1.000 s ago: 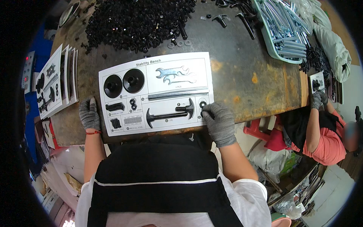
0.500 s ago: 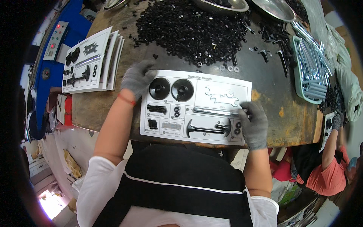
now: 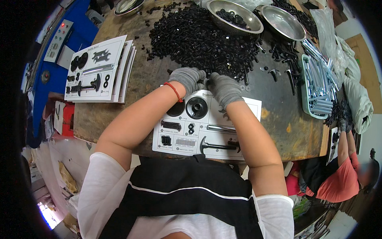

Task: The person assembles small black hardware components onto white cardboard backing sheets labeled 'Stability Bench.' They pick parts from a large pile on the table and place them into designated slots on the sheet, then stack the completed sheets to the left.

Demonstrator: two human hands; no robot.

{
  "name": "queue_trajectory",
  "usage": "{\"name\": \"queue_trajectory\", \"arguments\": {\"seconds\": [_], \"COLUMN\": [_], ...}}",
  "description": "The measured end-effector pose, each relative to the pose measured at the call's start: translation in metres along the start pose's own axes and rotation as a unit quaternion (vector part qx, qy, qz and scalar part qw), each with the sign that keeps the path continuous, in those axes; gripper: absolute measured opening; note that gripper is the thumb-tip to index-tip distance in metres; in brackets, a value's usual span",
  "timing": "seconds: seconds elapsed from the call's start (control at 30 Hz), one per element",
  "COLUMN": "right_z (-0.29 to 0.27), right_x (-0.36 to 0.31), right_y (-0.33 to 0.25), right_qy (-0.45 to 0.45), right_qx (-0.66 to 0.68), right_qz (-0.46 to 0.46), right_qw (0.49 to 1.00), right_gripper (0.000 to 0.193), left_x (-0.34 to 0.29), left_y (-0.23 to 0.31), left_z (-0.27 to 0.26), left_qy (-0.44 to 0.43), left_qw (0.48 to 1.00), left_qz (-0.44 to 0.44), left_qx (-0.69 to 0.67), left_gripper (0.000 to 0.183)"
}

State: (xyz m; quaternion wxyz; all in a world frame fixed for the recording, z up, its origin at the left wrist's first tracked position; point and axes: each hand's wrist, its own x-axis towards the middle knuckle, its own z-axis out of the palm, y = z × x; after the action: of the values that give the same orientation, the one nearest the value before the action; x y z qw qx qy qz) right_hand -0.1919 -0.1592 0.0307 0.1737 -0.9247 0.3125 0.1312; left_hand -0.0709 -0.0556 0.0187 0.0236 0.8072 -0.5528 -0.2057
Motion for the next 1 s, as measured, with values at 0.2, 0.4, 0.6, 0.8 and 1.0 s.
{"name": "queue_trajectory", "arguments": {"seconds": [0.2, 0.4, 0.6, 0.8, 1.0], "right_z": [-0.002, 0.001, 0.0, 0.007, 0.005], "right_x": [-0.004, -0.014, -0.007, 0.013, 0.012], "right_y": [0.012, 0.046, 0.04, -0.012, -0.01], "right_qy": [0.001, 0.084, 0.16, 0.134, 0.125], "right_qx": [-0.014, 0.166, 0.113, -0.112, -0.106], "right_qz": [0.028, -0.003, -0.071, -0.029, -0.02], "right_qw": [1.0, 0.983, 0.978, 0.984, 0.986], "right_gripper": [0.029, 0.028, 0.027, 0.032, 0.033], "left_x": [0.0, -0.03, -0.064, -0.047, -0.035], "left_y": [-0.004, -0.037, -0.093, -0.081, -0.071], "left_z": [0.005, 0.002, -0.007, -0.006, -0.009], "left_qy": [0.008, 0.199, 0.175, 0.155, 0.054], "left_qw": [0.999, 0.97, 0.95, 0.95, 0.973], "left_qz": [0.028, -0.02, -0.217, -0.24, -0.215], "left_qx": [0.014, -0.141, -0.141, -0.126, -0.061], "left_gripper": [0.035, 0.024, 0.032, 0.042, 0.035]}}
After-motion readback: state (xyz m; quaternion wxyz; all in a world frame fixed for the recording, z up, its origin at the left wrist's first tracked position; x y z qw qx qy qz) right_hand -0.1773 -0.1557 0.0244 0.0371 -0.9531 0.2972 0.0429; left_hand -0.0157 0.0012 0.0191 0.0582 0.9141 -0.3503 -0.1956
